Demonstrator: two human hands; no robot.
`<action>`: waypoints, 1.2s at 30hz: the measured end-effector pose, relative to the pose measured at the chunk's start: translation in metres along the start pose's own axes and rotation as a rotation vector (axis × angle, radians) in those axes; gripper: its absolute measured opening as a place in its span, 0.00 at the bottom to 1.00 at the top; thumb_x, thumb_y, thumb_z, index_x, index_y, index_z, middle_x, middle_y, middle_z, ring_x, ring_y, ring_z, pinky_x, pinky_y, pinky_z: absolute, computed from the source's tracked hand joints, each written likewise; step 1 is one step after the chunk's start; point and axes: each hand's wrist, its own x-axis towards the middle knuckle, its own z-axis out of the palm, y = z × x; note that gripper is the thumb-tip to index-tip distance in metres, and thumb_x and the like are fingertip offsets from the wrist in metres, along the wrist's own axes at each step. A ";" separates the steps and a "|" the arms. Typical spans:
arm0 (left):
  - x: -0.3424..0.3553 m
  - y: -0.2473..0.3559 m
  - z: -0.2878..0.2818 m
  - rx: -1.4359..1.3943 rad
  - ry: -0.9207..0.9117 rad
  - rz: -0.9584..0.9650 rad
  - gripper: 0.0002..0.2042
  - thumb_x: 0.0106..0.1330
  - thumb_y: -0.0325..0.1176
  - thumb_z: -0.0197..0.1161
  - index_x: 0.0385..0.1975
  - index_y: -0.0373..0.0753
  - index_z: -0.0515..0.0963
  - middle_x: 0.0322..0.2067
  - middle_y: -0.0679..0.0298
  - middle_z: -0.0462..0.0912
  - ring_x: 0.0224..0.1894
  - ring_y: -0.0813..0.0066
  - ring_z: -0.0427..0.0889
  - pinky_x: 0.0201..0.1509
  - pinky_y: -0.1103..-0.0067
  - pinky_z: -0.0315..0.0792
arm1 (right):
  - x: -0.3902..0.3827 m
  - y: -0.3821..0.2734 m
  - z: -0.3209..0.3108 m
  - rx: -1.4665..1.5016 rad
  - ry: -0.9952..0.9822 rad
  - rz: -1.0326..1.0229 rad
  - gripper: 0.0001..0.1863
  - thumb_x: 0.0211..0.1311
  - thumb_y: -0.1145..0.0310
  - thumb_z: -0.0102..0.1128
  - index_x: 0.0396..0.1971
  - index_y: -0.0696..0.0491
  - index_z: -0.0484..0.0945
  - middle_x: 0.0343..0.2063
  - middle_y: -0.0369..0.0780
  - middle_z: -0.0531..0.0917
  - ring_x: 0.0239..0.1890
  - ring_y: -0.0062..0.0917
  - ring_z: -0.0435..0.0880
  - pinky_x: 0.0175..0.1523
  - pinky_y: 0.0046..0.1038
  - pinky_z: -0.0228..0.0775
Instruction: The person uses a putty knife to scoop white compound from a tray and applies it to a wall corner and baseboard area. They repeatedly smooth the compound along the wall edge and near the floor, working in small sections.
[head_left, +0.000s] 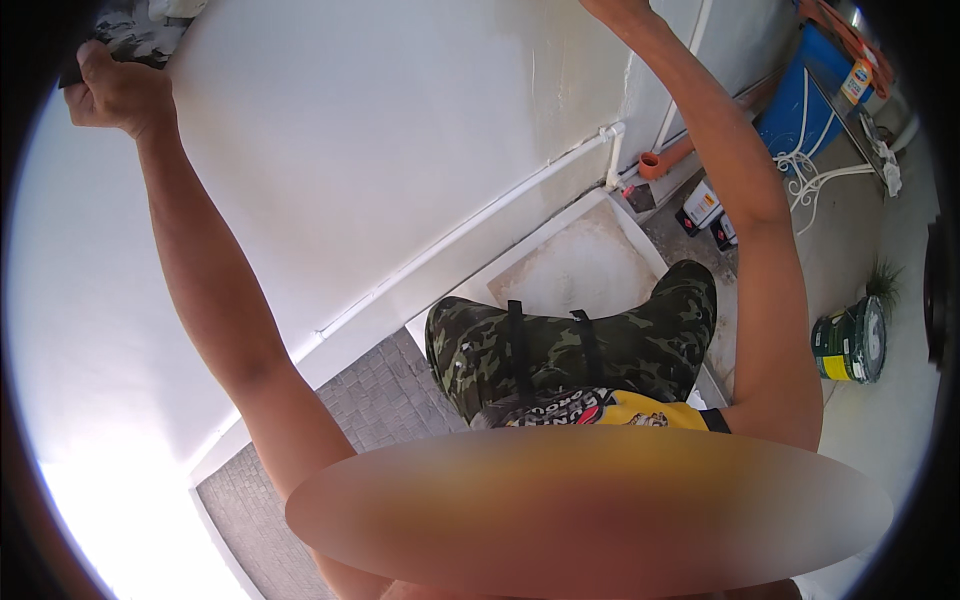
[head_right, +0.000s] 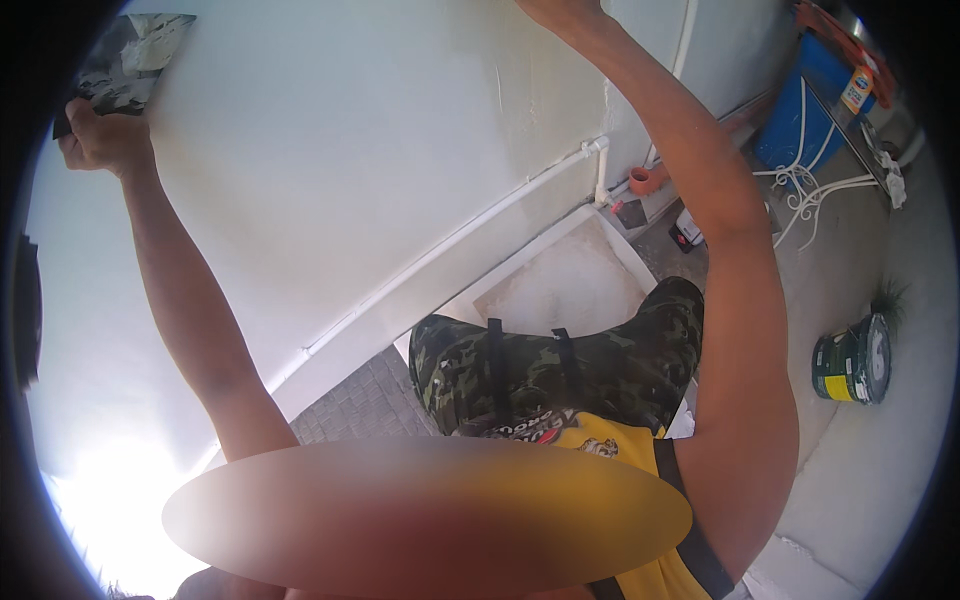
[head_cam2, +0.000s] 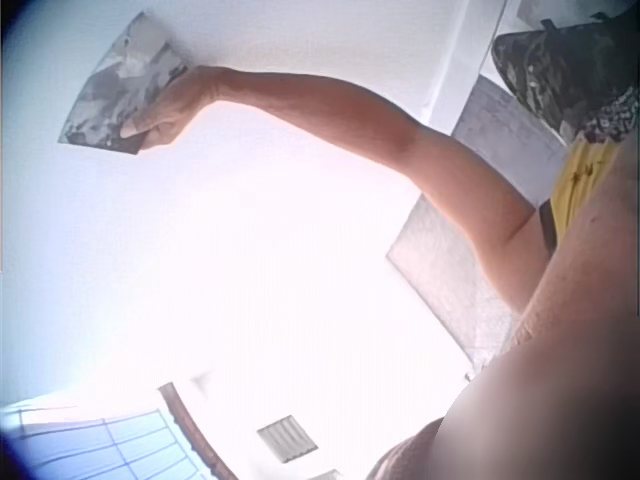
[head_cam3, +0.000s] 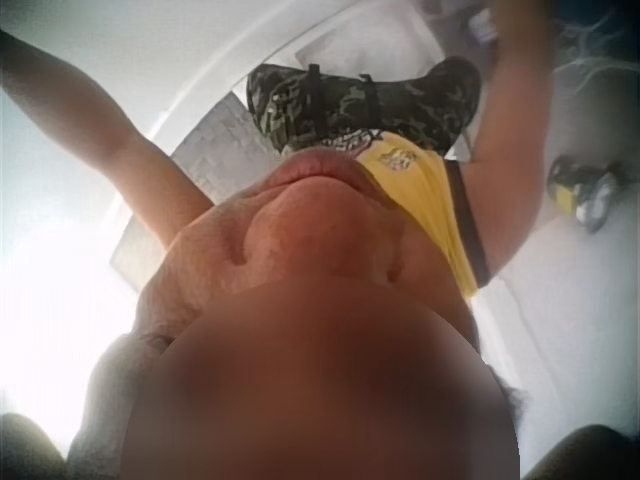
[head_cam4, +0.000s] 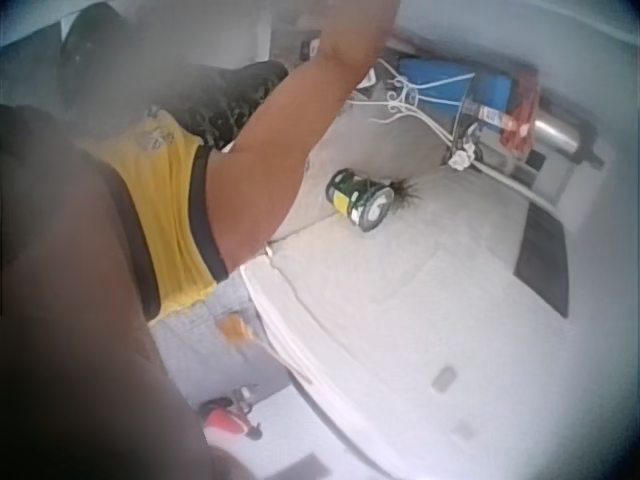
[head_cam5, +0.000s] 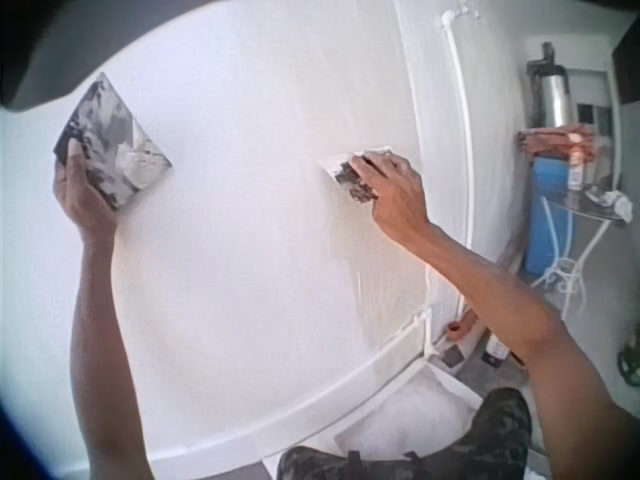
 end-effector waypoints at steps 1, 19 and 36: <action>0.003 -0.004 -0.003 0.047 -0.029 0.054 0.19 0.54 0.30 0.64 0.11 0.37 0.58 0.23 0.71 0.58 0.22 0.79 0.60 0.21 0.78 0.57 | 0.005 0.000 0.003 -0.003 -0.004 -0.003 0.27 0.60 0.77 0.56 0.61 0.47 0.79 0.58 0.45 0.80 0.61 0.47 0.74 0.67 0.48 0.65; -0.009 0.032 0.017 -0.101 -0.135 0.239 0.18 0.59 0.30 0.58 0.08 0.39 0.62 0.12 0.76 0.64 0.16 0.84 0.60 0.19 0.79 0.56 | -0.188 -0.072 -0.012 -0.037 -0.213 0.143 0.38 0.46 0.83 0.62 0.59 0.34 0.81 0.60 0.31 0.79 0.60 0.39 0.72 0.59 0.45 0.61; -0.014 -0.004 0.019 -0.016 -0.130 0.203 0.16 0.58 0.32 0.58 0.10 0.38 0.64 0.13 0.75 0.64 0.17 0.81 0.60 0.19 0.77 0.56 | -0.190 -0.061 0.015 -0.010 -0.293 0.222 0.42 0.51 0.83 0.60 0.67 0.29 0.74 0.63 0.36 0.75 0.62 0.44 0.70 0.65 0.47 0.64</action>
